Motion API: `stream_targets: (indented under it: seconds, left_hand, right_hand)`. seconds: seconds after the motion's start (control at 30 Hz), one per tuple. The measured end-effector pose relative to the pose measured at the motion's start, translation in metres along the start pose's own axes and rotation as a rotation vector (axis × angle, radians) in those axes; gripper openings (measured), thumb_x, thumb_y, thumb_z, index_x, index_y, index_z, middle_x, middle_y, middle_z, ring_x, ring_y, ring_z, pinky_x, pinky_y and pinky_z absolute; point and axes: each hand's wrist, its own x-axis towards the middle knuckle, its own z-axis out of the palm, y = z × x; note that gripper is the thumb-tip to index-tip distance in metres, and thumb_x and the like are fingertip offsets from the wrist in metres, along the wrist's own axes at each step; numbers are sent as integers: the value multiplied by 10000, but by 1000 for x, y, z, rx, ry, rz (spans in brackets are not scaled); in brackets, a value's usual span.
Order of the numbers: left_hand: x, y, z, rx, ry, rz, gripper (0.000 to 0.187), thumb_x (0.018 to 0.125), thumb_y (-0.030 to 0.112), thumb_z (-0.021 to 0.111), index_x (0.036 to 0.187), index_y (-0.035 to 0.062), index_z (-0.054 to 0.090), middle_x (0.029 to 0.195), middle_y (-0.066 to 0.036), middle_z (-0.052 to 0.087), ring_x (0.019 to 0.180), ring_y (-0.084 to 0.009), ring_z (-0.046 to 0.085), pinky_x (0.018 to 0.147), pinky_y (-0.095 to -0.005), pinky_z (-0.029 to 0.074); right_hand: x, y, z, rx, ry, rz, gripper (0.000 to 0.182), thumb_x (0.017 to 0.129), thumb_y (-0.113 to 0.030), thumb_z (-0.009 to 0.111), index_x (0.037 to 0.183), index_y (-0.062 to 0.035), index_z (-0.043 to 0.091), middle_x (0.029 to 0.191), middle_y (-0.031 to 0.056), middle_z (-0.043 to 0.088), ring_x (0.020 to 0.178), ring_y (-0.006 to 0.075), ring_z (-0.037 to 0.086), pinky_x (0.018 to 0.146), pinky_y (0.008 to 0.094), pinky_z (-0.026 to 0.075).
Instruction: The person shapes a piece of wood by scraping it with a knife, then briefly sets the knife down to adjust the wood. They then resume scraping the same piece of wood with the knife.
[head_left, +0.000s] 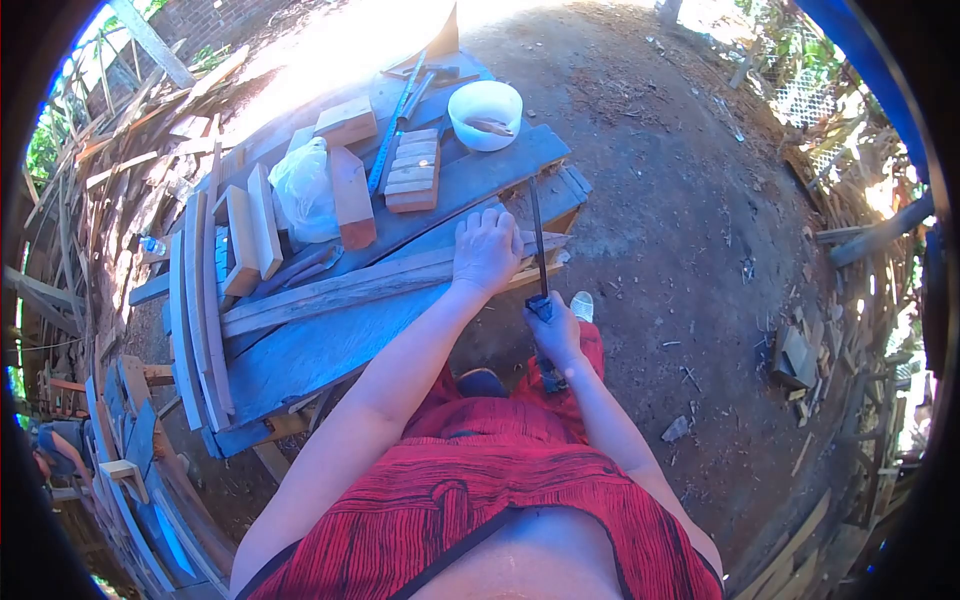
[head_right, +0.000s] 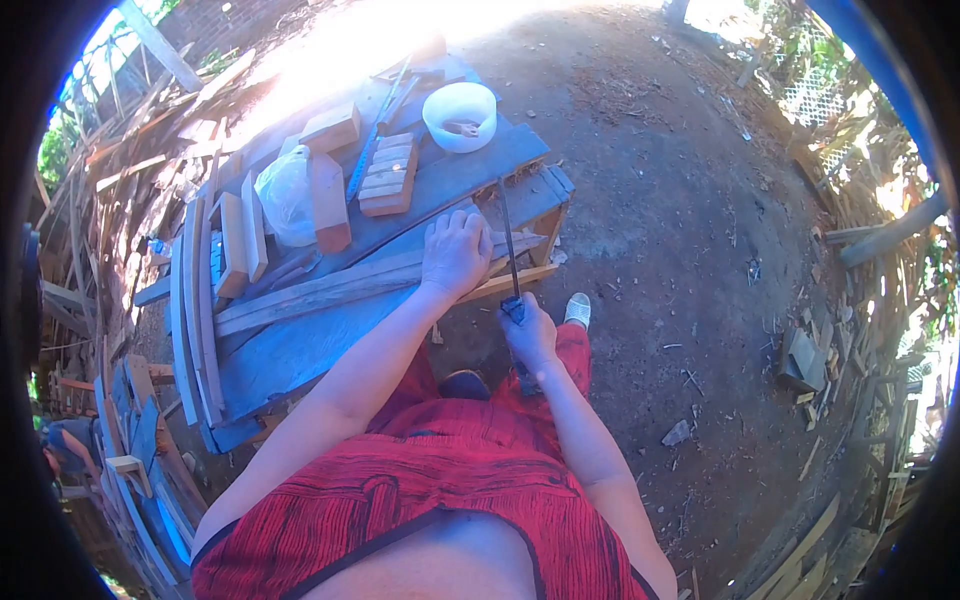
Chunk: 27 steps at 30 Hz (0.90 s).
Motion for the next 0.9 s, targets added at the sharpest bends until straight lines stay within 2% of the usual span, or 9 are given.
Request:
stream_targets:
  seconds: [0.3, 0.37, 0.9]
  left_hand:
    - [0, 0, 0, -2, -6, -5, 139, 840, 214, 585, 852, 76, 572, 891, -113, 578, 861, -301, 564, 763, -442, 430]
    - [0, 0, -1, -9, 0, -1, 141, 842, 215, 582, 853, 75, 573, 888, -114, 579, 860, -301, 565, 763, -442, 430]
    - [0, -1, -2, -19, -19, -20, 149, 815, 206, 600, 872, 70, 577, 913, -114, 573, 888, -298, 562, 785, -437, 433]
  right_hand:
    - [1, 4, 2, 19, 3, 1, 250, 838, -272, 710, 929, -82, 575, 793, 106, 668, 740, 260, 665, 674, 371, 499]
    - [1, 5, 3, 28, -7, -5, 307, 832, -332, 688, 952, -88, 545, 822, 191, 673, 833, 418, 651, 687, 489, 490]
    - [-7, -12, -21, 49, -48, -3, 335, 809, -338, 706, 973, -72, 588, 834, 185, 684, 839, 387, 666, 714, 461, 500]
